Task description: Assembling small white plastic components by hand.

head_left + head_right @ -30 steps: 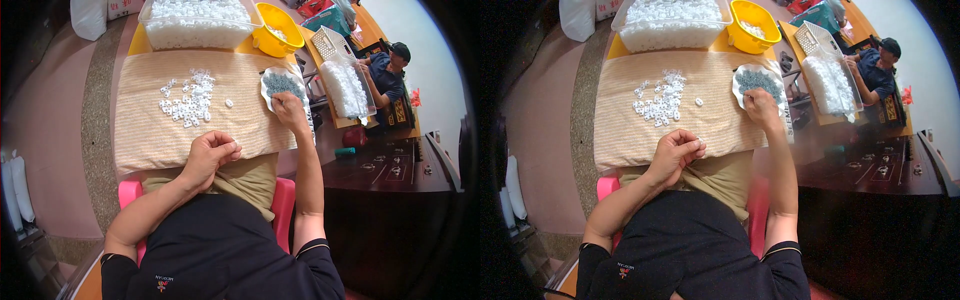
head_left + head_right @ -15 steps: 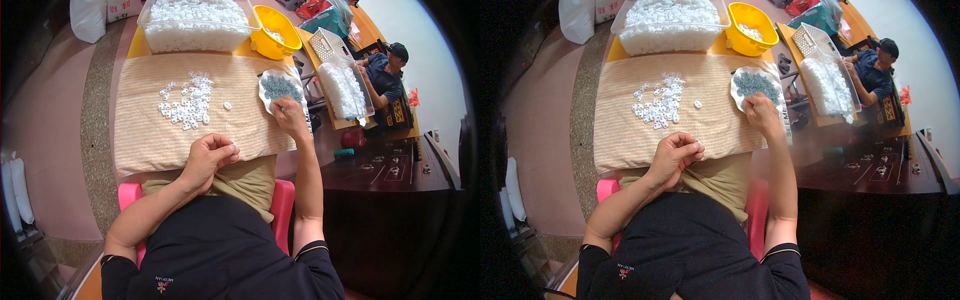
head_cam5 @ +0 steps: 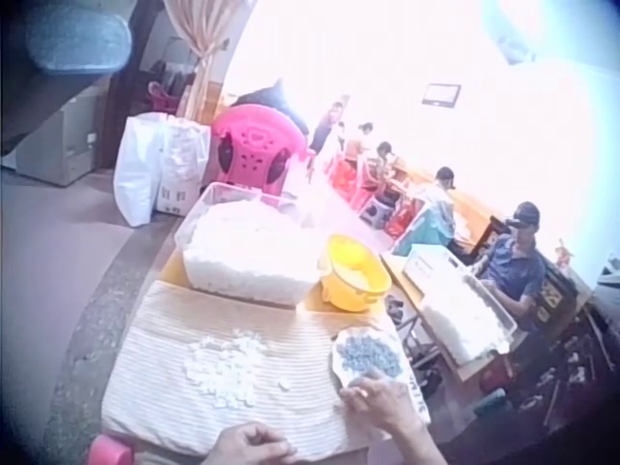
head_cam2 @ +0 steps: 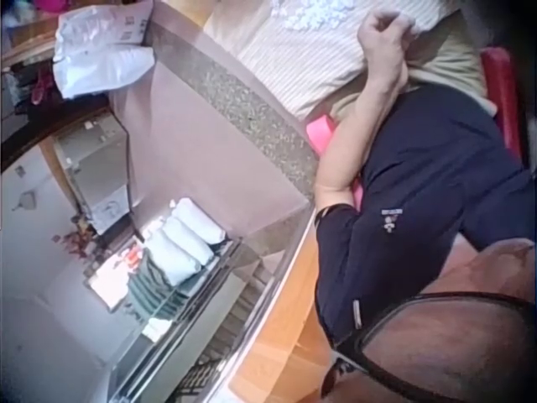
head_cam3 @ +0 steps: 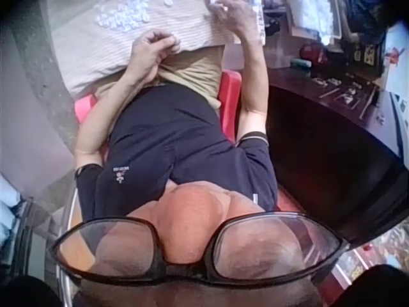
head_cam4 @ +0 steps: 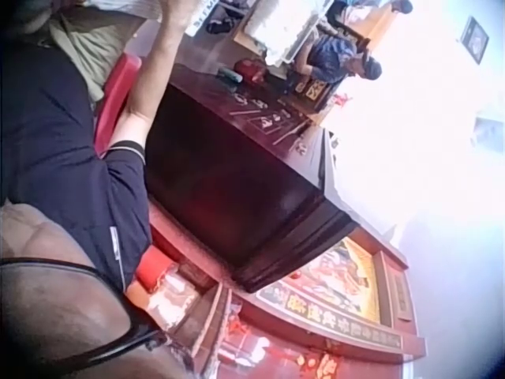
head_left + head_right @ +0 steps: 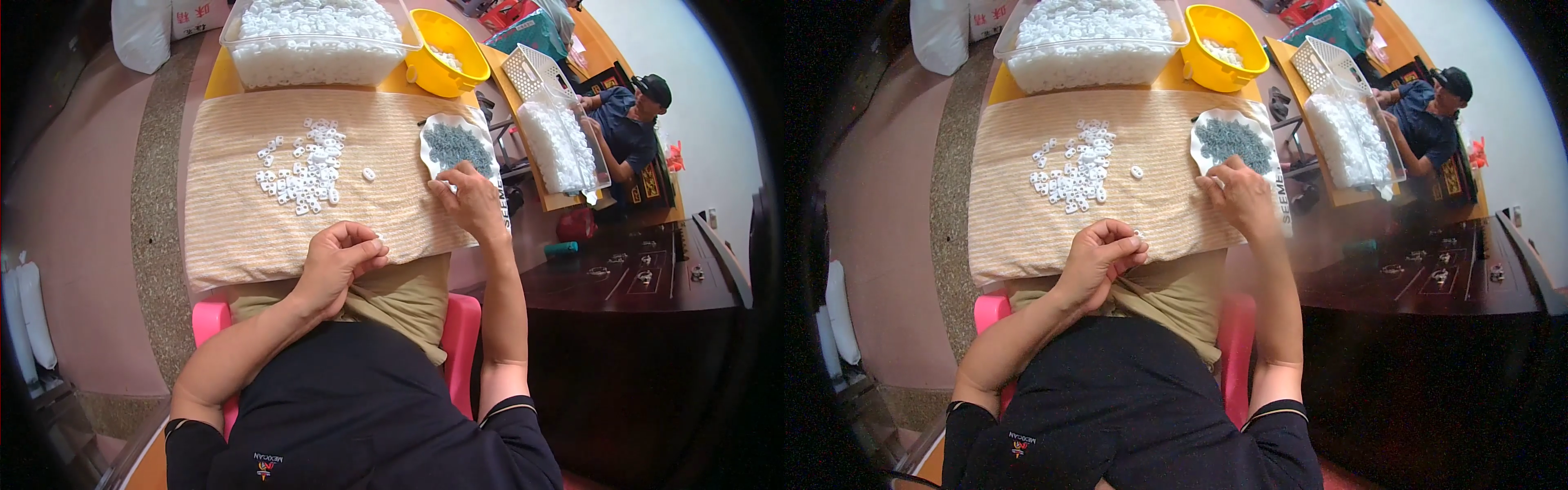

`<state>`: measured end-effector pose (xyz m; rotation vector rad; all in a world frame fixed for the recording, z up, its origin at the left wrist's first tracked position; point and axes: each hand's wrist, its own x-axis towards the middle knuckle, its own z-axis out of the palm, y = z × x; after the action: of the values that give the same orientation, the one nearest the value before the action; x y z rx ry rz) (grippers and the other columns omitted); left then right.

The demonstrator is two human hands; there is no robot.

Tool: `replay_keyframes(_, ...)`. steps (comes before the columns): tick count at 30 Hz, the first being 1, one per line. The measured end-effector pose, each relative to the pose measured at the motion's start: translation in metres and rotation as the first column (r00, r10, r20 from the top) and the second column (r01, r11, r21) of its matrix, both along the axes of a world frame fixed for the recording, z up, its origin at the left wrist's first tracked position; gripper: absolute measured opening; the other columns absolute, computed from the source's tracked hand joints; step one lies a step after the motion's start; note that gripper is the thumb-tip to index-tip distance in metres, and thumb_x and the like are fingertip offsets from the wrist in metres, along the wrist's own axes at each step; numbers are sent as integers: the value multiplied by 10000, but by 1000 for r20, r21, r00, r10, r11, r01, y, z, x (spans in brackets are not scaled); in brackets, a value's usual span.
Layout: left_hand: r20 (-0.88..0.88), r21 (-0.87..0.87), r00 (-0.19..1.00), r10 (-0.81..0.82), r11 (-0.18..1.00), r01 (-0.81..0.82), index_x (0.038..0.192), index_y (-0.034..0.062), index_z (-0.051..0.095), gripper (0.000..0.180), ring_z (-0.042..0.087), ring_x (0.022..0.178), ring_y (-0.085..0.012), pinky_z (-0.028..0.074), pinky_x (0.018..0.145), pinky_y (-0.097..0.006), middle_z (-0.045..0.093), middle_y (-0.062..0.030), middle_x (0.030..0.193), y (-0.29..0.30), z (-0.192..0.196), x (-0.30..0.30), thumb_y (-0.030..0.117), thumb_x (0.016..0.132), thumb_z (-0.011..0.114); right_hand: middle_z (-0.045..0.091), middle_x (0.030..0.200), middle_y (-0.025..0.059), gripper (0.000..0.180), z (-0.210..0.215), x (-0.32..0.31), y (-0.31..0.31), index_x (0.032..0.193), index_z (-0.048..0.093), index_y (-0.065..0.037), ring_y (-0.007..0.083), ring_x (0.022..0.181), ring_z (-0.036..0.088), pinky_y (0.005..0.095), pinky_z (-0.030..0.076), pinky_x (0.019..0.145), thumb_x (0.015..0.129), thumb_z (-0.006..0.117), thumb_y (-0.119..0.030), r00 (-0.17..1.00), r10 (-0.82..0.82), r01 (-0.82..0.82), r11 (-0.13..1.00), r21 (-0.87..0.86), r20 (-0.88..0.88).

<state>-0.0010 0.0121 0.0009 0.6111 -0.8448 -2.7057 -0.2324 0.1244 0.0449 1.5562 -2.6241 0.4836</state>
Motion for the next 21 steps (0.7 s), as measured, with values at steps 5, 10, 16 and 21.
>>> replay_keyframes(5,1,-5,1000,-3,1000,3,926,9,574,75,653,761,-162,567,715,-269,650,-100,854,1,-1,-1,-1,869,622,615,873,88,168,-10,1,0,880,692,-67,308,786,633,397,491,684,832,680,-228,996,-11,8,999,-32,-94)
replay_keyframes(10,13,-19,1000,-4,1000,5,923,10,575,70,651,759,-161,564,715,-271,649,-100,851,1,-2,0,1,871,621,610,855,91,129,-17,4,-1,853,684,-58,310,757,621,399,485,669,809,686,-179,995,-22,11,994,-109,-95)
replay_keyframes(16,17,-14,1000,-1,1000,2,926,10,577,72,650,758,-160,561,718,-275,650,-98,852,2,-2,0,6,872,623,605,831,97,76,-31,6,-2,801,661,-49,306,732,613,404,480,646,788,682,-121,992,-41,14,977,-211,-123)
replay_keyframes(21,14,-12,1000,1,1000,0,919,8,580,67,648,756,-158,560,715,-271,649,-95,849,2,-2,0,7,870,625,603,822,101,64,-35,6,-3,755,634,-62,309,739,619,416,491,622,779,666,-112,983,-44,-1,970,-242,-180)
